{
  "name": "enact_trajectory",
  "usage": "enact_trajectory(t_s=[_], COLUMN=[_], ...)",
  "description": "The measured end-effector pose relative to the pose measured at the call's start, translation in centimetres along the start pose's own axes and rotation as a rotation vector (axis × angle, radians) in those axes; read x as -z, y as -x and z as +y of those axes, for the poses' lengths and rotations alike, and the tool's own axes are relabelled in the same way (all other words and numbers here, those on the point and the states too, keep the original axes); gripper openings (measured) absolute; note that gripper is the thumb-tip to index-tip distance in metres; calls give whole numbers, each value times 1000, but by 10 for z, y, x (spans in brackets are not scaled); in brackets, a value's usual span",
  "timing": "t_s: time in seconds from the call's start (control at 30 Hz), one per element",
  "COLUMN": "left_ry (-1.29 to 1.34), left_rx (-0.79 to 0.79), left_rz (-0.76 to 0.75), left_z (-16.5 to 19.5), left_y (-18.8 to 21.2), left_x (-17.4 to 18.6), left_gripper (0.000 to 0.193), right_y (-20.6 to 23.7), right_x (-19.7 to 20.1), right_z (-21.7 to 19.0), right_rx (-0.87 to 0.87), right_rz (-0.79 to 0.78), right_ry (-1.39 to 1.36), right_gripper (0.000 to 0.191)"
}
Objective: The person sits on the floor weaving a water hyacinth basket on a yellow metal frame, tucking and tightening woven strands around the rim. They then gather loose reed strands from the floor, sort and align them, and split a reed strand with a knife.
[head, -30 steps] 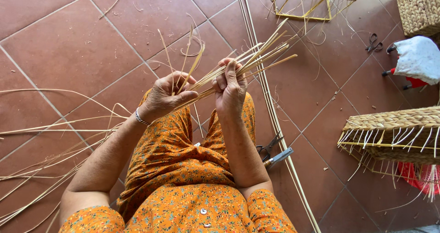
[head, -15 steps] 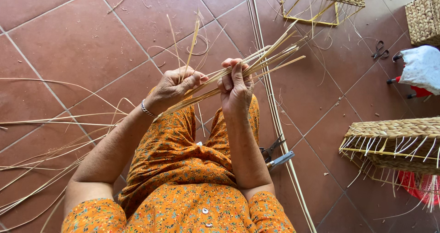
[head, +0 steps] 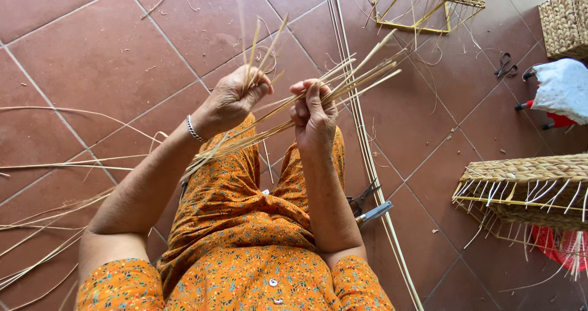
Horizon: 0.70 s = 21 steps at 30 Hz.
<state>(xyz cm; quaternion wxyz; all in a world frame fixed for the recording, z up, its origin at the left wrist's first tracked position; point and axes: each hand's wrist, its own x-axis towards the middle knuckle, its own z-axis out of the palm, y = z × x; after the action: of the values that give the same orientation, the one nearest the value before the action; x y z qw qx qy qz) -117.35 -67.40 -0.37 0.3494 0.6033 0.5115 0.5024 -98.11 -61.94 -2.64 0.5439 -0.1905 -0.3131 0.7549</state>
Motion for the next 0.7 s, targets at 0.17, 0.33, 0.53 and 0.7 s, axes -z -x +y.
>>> enact_trajectory(t_s=[0.17, 0.33, 0.53, 0.7], left_ry=[-71, -20, 4, 62], left_rx=[-170, -277, -331, -114], left_rz=[-42, 16, 168, 131], left_z=[32, 51, 52, 46], left_y=[-31, -53, -55, -47], left_x=[2, -12, -25, -25], left_gripper=[8, 7, 8, 17], right_y=[-1, 0, 5, 6], right_x=[-8, -18, -15, -14], right_z=[4, 13, 20, 26], right_rx=[-30, -66, -56, -23], right_rz=[-2, -20, -34, -26], right_ry=[125, 126, 101, 93], right_gripper=[17, 14, 14, 12])
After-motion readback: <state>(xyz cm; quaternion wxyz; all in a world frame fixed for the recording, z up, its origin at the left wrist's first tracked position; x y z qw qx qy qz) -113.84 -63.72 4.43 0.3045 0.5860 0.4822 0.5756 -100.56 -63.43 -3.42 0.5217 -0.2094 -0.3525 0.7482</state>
